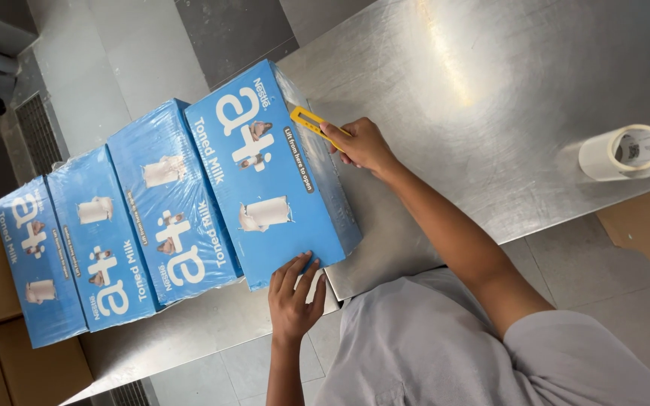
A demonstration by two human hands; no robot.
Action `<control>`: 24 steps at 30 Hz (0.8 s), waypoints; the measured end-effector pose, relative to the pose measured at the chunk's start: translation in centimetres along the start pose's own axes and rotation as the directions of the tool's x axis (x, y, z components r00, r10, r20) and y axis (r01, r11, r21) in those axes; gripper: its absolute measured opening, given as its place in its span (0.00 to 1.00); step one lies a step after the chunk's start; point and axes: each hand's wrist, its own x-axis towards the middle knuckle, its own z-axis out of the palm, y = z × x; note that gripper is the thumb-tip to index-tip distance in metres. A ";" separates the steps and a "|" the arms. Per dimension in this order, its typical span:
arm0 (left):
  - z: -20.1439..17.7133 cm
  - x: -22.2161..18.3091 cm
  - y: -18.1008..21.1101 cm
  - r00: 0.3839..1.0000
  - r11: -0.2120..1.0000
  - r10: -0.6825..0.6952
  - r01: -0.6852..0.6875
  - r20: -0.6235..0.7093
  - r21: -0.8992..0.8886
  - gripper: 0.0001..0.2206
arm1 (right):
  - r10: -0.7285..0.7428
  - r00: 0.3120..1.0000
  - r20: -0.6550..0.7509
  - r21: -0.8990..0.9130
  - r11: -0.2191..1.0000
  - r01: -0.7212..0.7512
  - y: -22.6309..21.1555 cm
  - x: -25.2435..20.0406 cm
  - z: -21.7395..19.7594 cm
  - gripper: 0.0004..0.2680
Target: The recorder uses a box cutter to open plastic-wrapped bundles of milk cartons and then arranges the individual cartons on a workspace.
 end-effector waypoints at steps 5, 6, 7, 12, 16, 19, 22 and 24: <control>-0.2 -0.6 -0.6 0.994 0.999 0.045 -0.047 -0.098 -0.021 0.12 | 0.014 0.995 0.098 -0.030 0.999 -0.011 1.2 -2.5 -1.3 0.21; -0.4 -0.7 -0.8 0.994 0.999 0.046 -0.049 -0.096 -0.024 0.12 | 0.016 0.995 0.094 -0.030 0.999 -0.013 1.4 -3.4 -1.5 0.21; -0.6 -1.0 -1.0 0.989 0.999 0.054 -0.054 -0.136 0.004 0.12 | 0.044 0.993 0.107 -0.044 0.998 -0.039 1.5 -4.3 -1.6 0.21; -1.7 -1.5 -1.5 0.961 0.997 0.062 -0.049 -0.268 0.057 0.10 | 0.118 0.985 0.128 -0.088 0.990 -0.107 2.7 -8.9 -2.2 0.21; -2.3 -2.6 -2.6 0.936 0.992 0.081 -0.043 -0.343 0.117 0.10 | 0.140 0.980 0.141 -0.110 0.986 -0.125 4.2 -13.1 -2.5 0.21; -2.8 -3.1 -3.6 0.922 0.989 0.101 -0.053 -0.375 0.135 0.09 | 0.158 0.978 0.134 -0.122 0.982 -0.142 5.0 -16.1 -2.4 0.21; -3.4 -3.5 -4.5 0.917 0.988 0.119 -0.071 -0.380 0.138 0.10 | 0.169 0.979 0.111 -0.102 0.982 -0.158 6.3 -18.6 -2.3 0.21; -3.7 -3.9 -5.2 0.919 0.987 0.129 -0.085 -0.373 0.134 0.10 | 0.165 0.982 0.095 -0.082 0.984 -0.158 7.1 -20.1 -2.1 0.21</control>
